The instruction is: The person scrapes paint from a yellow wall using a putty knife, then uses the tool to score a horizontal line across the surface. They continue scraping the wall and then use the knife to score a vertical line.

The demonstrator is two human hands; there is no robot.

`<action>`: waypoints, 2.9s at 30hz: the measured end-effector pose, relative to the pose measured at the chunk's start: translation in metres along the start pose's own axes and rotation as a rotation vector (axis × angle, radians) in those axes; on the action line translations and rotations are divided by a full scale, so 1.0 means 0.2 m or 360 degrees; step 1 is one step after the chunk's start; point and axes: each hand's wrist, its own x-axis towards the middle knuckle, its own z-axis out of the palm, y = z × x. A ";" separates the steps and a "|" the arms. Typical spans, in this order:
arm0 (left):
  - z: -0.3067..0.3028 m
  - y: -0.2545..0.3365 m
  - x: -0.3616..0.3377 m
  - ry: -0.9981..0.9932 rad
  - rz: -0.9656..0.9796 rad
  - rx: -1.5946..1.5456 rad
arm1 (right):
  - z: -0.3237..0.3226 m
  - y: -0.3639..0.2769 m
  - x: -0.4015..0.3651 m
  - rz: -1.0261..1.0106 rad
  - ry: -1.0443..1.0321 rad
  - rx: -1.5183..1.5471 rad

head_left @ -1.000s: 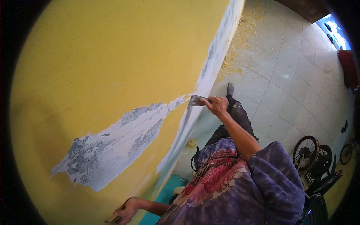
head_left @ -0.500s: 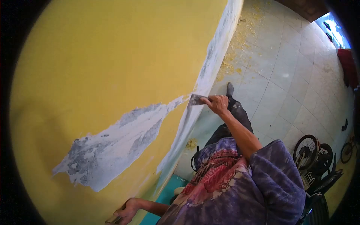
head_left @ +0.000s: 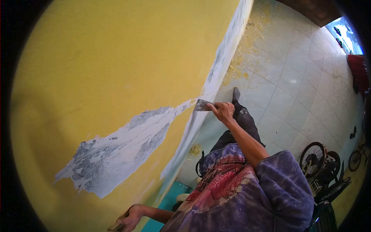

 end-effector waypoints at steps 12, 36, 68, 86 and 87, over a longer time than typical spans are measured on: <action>0.03 0.02 -0.03 0.0000 -0.0007 -0.0046 | 0.02 -0.06 0.07 -0.0189 0.0152 0.0146; 0.03 0.02 -0.01 0.0010 0.0009 -0.0063 | 0.07 -0.05 0.05 -0.0136 -0.0045 0.0119; 0.03 0.00 0.00 0.0048 -0.0011 -0.0222 | -0.03 -0.10 0.02 0.0052 -0.0123 0.0105; 0.04 0.02 0.01 -0.0012 0.0080 0.0011 | -0.14 -0.09 -0.01 0.0241 -0.0358 0.0259; 0.04 0.01 0.01 0.0006 0.0090 0.0001 | -0.19 -0.06 -0.03 0.0239 -0.0364 0.0256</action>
